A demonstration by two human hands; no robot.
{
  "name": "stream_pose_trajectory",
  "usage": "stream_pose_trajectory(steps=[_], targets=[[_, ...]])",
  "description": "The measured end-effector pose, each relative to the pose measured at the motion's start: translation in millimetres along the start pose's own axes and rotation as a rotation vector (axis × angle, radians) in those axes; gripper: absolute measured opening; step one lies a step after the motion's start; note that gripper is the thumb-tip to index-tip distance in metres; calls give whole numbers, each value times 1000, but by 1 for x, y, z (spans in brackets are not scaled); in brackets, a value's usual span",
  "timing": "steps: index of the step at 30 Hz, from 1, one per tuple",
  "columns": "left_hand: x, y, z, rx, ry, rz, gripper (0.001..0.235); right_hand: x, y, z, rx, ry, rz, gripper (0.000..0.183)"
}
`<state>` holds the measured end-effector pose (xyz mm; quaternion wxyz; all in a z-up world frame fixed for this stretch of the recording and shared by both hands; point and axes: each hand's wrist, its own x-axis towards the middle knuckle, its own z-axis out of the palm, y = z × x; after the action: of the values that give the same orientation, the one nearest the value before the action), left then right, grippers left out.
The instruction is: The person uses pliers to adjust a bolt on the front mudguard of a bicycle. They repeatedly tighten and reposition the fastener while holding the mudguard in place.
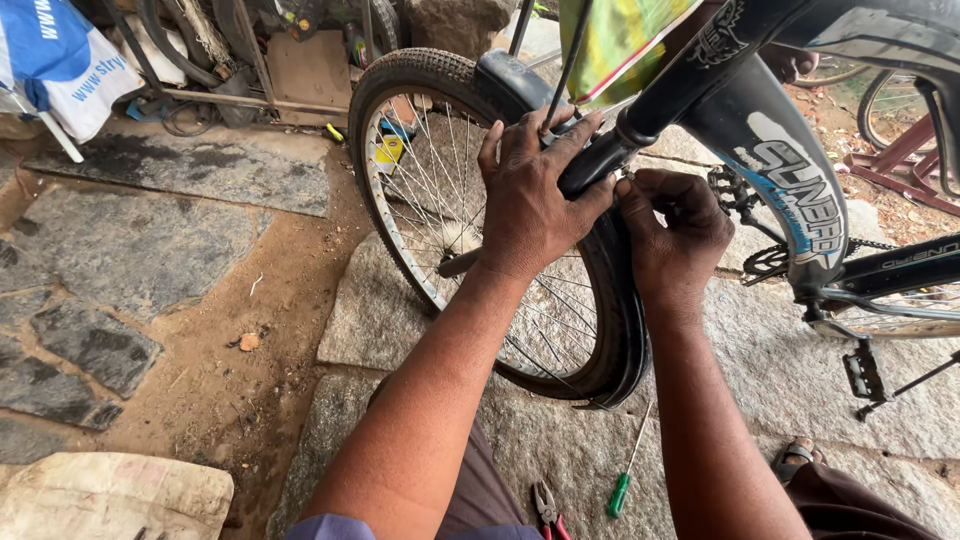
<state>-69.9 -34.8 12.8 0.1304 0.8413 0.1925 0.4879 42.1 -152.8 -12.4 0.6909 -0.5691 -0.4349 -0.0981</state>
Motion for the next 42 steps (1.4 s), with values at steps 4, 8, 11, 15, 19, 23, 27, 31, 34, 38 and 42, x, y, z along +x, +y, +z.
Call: stream_pose_trajectory(steps=[4, 8, 11, 15, 19, 23, 27, 31, 34, 38, 42], targets=[[-1, -2, -1, -16, -2, -4, 63, 0, 2, 2, -59, -8, -32, 14], [0, -3, -1, -22, -16, 3, 65, 9, -2, -2, -312, -60, -219, 13], [1, -4, -3, -24, -40, 9, 66, 13, -8, -5, -394, -89, -284, 18], [1, -6, -4, -21, -48, -2, 68, 11, -16, -3, -363, -134, -331, 24], [1, -5, -1, -26, -67, -16, 67, 13, -15, -7, -431, -140, -221, 20], [1, -8, -2, -11, -65, -24, 68, 21, -8, -12, -463, -179, -309, 11], [3, -7, -2, -47, -96, -54, 68, 26, -8, -21, -279, -215, -200, 15], [2, -6, -3, -31, -92, -41, 70, 25, -13, -23, -284, -266, -165, 24], [3, -8, -4, -25, -114, -46, 69, 26, -18, -18, -260, -219, -103, 18], [0, -10, -1, -12, -121, -47, 69, 21, -22, -14, -305, -152, -10, 21], [4, -12, -4, 16, -119, -14, 71, 26, -27, -11, -397, -259, -238, 38]])
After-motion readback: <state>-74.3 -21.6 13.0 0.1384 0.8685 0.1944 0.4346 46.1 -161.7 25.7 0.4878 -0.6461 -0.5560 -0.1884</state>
